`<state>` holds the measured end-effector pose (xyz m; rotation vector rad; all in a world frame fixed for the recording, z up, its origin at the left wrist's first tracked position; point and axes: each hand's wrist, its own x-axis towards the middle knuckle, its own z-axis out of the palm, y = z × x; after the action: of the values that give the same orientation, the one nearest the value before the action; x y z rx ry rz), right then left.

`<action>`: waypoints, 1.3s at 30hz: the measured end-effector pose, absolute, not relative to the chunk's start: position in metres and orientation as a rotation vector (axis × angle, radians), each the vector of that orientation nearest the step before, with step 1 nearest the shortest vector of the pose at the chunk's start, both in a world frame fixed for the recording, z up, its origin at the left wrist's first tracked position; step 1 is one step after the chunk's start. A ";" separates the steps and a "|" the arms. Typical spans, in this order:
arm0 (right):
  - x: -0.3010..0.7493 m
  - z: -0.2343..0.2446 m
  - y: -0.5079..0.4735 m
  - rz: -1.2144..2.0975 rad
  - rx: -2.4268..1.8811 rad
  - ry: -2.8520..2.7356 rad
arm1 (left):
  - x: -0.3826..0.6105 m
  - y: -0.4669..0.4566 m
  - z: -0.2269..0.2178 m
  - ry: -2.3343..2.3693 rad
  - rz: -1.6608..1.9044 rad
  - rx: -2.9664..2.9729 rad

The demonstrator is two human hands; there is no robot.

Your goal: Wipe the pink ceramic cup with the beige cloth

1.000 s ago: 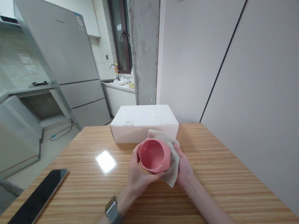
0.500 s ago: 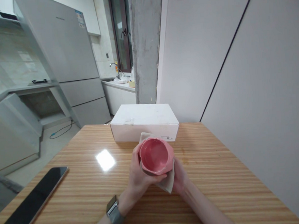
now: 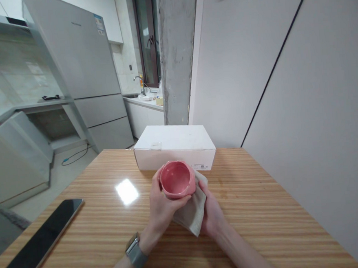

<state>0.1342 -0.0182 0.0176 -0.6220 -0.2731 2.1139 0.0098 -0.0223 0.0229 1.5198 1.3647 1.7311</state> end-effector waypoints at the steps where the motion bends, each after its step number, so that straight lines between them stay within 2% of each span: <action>1: 0.134 0.018 -0.018 2.073 -0.644 -0.258 | 0.010 -0.022 0.021 1.373 1.720 1.520; 7: 0.139 0.027 -0.016 1.835 -0.677 -0.291 | 0.011 -0.020 0.015 1.328 1.638 1.553; 13: 0.149 0.029 -0.010 1.728 -0.667 -0.392 | 0.009 -0.021 0.012 0.984 1.504 1.564; 17: 0.149 0.028 -0.012 1.817 -0.611 -0.434 | 0.009 -0.020 0.008 0.923 1.503 1.488; 26: 0.133 0.019 -0.021 2.230 -0.413 -0.329 | 0.010 -0.019 0.001 1.191 1.672 1.605; 39: 0.147 0.017 -0.032 2.258 -0.545 -0.319 | -0.010 -0.010 0.011 1.521 1.737 1.621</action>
<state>0.1471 -0.0324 0.0170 -0.5447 -0.3188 2.2584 -0.0097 -0.0103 0.0107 1.6214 1.5213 1.7371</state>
